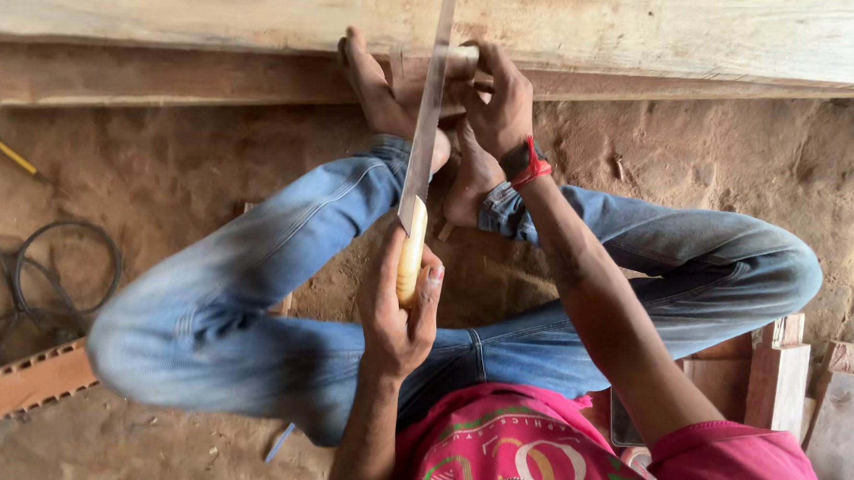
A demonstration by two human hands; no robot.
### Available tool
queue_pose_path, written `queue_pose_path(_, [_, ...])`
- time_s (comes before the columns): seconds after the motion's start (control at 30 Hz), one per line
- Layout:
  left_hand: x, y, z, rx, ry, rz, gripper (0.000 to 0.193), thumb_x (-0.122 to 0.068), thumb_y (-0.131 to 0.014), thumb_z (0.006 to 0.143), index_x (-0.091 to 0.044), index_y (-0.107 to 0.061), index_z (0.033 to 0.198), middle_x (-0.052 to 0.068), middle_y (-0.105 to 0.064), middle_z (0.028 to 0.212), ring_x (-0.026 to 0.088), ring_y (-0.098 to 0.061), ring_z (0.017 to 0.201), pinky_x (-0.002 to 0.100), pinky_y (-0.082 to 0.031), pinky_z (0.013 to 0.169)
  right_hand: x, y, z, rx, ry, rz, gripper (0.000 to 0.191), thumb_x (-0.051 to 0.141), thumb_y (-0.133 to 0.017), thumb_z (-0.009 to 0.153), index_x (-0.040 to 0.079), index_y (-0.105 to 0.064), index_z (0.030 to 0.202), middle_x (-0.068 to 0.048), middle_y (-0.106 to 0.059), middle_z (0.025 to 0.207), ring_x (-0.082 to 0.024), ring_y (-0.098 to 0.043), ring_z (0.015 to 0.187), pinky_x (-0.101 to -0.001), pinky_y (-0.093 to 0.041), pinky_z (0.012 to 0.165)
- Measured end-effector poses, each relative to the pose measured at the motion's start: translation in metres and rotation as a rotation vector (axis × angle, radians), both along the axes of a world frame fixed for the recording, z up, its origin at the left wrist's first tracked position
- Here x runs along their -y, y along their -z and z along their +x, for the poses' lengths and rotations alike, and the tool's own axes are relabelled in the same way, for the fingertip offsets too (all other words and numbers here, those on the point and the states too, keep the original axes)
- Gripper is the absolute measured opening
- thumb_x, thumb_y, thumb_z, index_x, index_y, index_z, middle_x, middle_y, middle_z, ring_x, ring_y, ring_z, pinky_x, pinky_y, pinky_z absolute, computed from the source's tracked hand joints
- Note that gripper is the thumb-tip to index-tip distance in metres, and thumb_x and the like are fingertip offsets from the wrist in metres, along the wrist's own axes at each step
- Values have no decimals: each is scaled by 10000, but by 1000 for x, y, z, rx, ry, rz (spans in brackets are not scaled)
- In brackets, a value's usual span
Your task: The person sits cross-legged on the floor and uses a hand saw to cut small wooden blocks. They hold each block with one hand and saw with the other, repeatedly cutting pieces and placing them aside.
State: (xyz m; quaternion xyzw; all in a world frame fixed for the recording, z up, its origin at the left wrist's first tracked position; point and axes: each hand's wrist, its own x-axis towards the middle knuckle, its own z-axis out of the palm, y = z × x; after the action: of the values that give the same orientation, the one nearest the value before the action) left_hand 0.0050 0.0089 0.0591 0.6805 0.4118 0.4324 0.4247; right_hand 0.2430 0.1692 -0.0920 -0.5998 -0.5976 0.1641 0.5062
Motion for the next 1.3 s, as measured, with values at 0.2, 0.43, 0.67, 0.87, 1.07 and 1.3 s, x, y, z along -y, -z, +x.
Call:
queue_pose_path(0.2, [2, -5, -1, 10, -14, 76, 480, -101, -604, 1066, 62, -432, 1484, 117, -658, 1010, 185, -659, 858, 320, -579, 814, -4, 6, -12, 26, 111, 20, 501, 98, -789, 928, 45, -568, 1375, -136, -724, 1165, -288, -743, 1116, -379, -618, 867])
queue_pose_path(0.43, [1, -11, 3, -9, -46, 59, 502, -131, -612, 1063, 63, -418, 1484, 120, -673, 1024, 187, -672, 860, 321, -586, 804, -8, 20, -16, 19, 145, 16, 502, 138, -808, 904, 51, -583, 1345, -141, -725, 1213, -287, -729, 1148, -383, -616, 871])
queue_pose_path(0.67, [-1, -6, 10, -74, 11, 3, 531, -136, -585, 1050, 68, -419, 1512, 108, -650, 911, 203, -645, 797, 346, -548, 772, -14, 39, -2, -782, -5, -86, 336, 230, -769, 984, 59, -687, 1262, -108, -750, 1145, -198, -710, 1026, -290, -604, 901])
queue_pose_path(0.87, [3, 8, 22, -124, -55, 89, 528, -171, -601, 1082, 63, -403, 1513, 176, -658, 1132, 251, -670, 994, 374, -571, 912, -34, 33, -13, -1346, 18, -12, 209, 256, -751, 1005, 84, -655, 935, -43, -630, 887, -149, -571, 785, -285, -489, 690])
queue_pose_path(1.07, [-2, 21, 33, -52, -114, 6, 566, -181, -590, 1088, 63, -353, 1541, 218, -617, 1301, 240, -655, 1039, 374, -565, 945, -49, 28, -31, -1441, 167, -37, 132, 192, -748, 847, 123, -639, 817, -14, -686, 888, -131, -627, 804, -347, -525, 645])
queue_pose_path(1.3, [-10, 33, 47, 107, -100, -73, 527, -108, -592, 1079, 8, -323, 1517, 137, -557, 1233, 181, -595, 1007, 299, -566, 846, -39, 32, -43, -1375, 150, 110, 142, 186, -791, 898, 93, -685, 890, -24, -683, 912, -122, -601, 865, -309, -477, 841])
